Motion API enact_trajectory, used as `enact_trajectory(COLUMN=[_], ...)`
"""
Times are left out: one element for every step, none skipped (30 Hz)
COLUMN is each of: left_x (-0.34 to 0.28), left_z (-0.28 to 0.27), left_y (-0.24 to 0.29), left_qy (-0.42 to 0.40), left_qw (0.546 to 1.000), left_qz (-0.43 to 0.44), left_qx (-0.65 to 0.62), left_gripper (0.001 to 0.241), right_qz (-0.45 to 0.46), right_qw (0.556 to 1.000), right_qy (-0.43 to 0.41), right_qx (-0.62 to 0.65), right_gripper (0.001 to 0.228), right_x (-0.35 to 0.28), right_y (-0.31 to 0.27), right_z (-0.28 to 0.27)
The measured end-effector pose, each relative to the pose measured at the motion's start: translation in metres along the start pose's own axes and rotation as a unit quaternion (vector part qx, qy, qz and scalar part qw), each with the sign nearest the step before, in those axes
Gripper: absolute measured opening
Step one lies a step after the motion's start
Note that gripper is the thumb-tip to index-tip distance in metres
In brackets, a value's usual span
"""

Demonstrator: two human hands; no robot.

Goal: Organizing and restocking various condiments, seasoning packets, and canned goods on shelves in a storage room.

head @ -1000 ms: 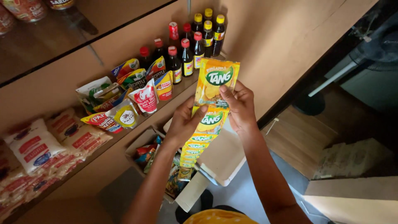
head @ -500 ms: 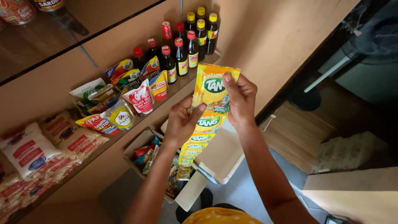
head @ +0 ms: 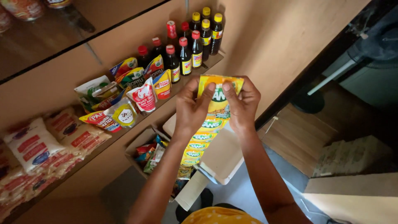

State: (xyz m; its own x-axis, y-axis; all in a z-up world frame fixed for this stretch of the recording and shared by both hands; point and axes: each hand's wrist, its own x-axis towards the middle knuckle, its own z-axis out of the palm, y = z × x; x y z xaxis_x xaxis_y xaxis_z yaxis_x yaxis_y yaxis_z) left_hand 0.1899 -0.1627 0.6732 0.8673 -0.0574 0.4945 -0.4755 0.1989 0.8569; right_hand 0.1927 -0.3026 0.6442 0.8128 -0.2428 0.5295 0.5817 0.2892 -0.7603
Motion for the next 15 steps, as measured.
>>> enact_trajectory(left_x=[-0.001,-0.002,-0.004,-0.005,-0.006,-0.006,-0.008,-0.010,-0.010,-0.009,-0.007,-0.006,-0.009,-0.012,-0.013], left_z=[0.004,0.007,0.010,0.014,0.017,0.020,0.021,0.022,0.022,0.019,0.016,0.014,0.010,0.007,0.003], left_y=[0.003,0.006,0.008,0.007,0.006,0.006,0.004,0.002,0.001,-0.005,-0.011,-0.017,-0.015,-0.014,-0.012], left_qy=[-0.003,-0.002,0.001,-0.001,0.016,0.033,0.034,0.047,0.059,0.059,0.052,0.045,0.041,0.021,0.001], left_qw=[1.000,1.000,0.999,0.999,0.997,0.994,0.994,0.991,0.987,0.987,0.989,0.992,0.992,0.990,0.987], left_qz=[-0.002,0.014,0.030,0.028,0.043,0.059,0.056,0.046,0.039,0.040,0.035,0.031,0.026,0.041,0.060], left_qx=[-0.001,0.016,0.033,0.031,0.061,0.091,0.090,0.116,0.143,0.143,0.130,0.117,0.116,0.132,0.147], left_gripper=[0.017,0.017,0.017,0.017,0.017,0.018,0.018,0.019,0.021,0.021,0.023,0.026,0.026,0.028,0.030], right_qz=[0.000,-0.023,-0.046,-0.045,-0.080,-0.115,-0.113,-0.129,-0.148,-0.148,-0.142,-0.135,-0.131,-0.118,-0.109], right_qw=[1.000,0.999,0.996,0.996,0.988,0.974,0.974,0.965,0.956,0.956,0.956,0.956,0.955,0.958,0.961], right_qy=[0.003,0.010,0.016,0.018,0.029,0.040,0.039,0.051,0.062,0.062,0.073,0.084,0.088,0.100,0.111], right_qx=[-0.002,-0.036,-0.070,-0.072,-0.132,-0.191,-0.193,-0.221,-0.246,-0.245,-0.246,-0.247,-0.250,-0.241,-0.231], right_gripper=[0.017,0.015,0.013,0.013,0.011,0.010,0.010,0.010,0.010,0.010,0.011,0.013,0.013,0.014,0.016], right_x=[-0.001,-0.001,-0.002,-0.004,-0.004,-0.005,-0.007,-0.009,-0.010,-0.009,-0.008,-0.008,-0.007,-0.006,-0.002], right_y=[0.000,0.000,0.000,0.001,0.003,0.005,0.004,0.004,0.004,0.007,0.009,0.012,0.012,0.013,0.013], right_z=[-0.002,-0.005,-0.007,-0.007,-0.006,-0.005,-0.004,-0.004,-0.002,-0.003,-0.004,-0.005,-0.006,-0.007,-0.008])
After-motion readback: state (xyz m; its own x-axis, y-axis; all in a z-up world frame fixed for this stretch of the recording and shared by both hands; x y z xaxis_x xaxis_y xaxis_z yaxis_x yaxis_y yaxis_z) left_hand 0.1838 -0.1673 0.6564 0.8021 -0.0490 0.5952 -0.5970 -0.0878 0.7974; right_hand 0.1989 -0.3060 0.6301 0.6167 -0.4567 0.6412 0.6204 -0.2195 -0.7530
